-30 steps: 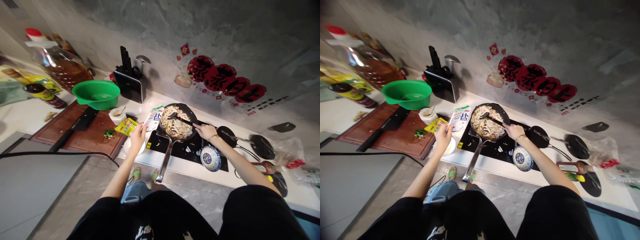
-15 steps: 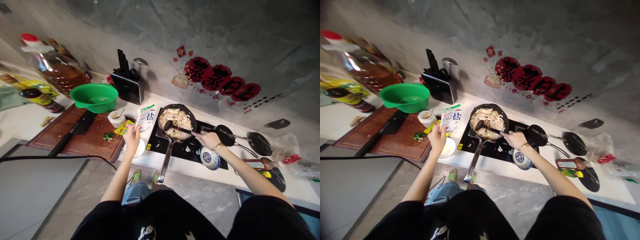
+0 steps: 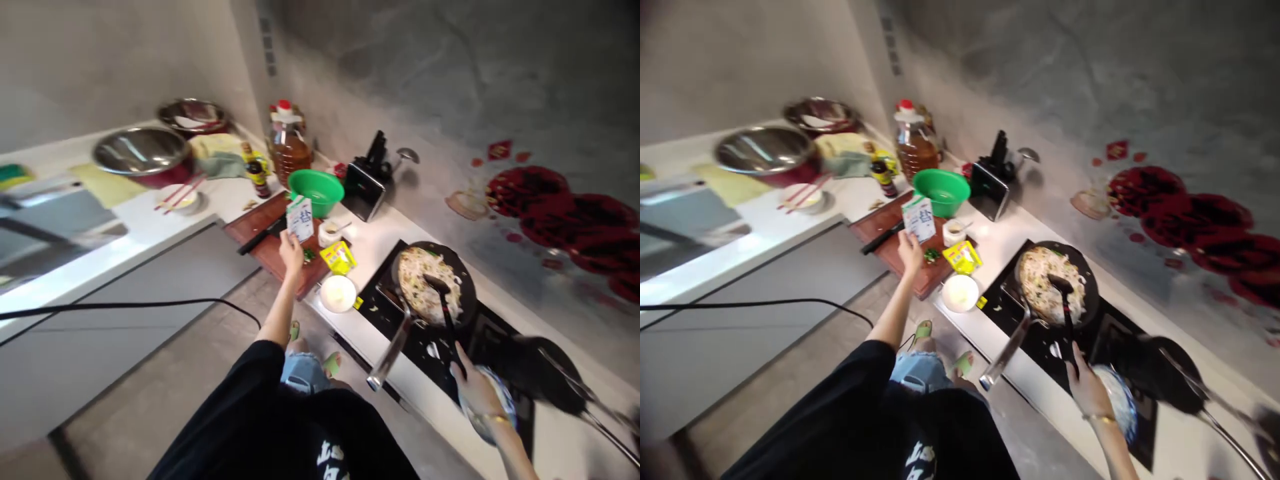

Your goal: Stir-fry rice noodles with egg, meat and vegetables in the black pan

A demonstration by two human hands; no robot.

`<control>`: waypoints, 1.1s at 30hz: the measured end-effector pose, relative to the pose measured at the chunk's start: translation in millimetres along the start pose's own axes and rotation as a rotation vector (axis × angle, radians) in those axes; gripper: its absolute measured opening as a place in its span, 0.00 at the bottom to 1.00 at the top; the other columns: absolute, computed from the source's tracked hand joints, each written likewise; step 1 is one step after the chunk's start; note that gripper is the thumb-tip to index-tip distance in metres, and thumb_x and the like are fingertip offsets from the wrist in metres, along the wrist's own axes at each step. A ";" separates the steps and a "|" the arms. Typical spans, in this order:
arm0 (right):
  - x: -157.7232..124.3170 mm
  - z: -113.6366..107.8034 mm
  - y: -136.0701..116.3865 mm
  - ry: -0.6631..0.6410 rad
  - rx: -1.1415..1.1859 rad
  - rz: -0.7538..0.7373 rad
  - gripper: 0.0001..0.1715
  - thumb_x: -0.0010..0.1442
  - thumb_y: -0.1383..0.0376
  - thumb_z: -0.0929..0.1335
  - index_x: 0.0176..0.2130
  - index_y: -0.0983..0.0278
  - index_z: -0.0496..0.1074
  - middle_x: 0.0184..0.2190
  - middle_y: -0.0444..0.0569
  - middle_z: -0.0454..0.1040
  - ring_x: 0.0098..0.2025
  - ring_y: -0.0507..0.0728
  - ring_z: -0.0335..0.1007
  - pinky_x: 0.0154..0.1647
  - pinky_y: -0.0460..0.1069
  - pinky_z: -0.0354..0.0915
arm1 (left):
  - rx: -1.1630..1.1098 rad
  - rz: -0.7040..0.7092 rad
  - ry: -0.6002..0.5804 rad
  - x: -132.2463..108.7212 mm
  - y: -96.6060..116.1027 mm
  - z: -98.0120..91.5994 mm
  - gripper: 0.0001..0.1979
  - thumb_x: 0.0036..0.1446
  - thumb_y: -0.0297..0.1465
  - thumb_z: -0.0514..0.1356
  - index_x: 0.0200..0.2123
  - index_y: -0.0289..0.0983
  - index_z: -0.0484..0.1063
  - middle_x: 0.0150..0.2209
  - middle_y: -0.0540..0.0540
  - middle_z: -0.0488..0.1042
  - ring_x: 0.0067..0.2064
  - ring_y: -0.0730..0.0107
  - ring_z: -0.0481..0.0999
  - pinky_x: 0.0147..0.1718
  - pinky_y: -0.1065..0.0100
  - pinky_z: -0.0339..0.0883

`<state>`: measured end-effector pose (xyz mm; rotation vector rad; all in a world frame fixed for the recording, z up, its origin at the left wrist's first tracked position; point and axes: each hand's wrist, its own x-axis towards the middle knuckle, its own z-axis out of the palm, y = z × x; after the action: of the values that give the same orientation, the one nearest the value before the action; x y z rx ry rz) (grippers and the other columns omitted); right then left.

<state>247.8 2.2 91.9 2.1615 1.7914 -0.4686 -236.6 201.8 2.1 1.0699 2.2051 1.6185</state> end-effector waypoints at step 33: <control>273.5 -196.6 -738.1 0.305 -0.004 -1.035 0.15 0.61 0.59 0.64 0.39 0.67 0.73 0.37 0.52 0.71 0.39 0.54 0.66 0.42 0.47 0.59 | -0.042 0.309 -0.254 335.0 -160.4 7.6 0.25 0.40 0.35 0.64 0.41 0.34 0.59 0.39 0.42 0.64 0.42 0.61 0.69 0.41 0.58 0.66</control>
<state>-418.9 462.3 139.0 1.1663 2.9909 -0.3292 -541.3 404.3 -61.9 1.5697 1.9076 1.5298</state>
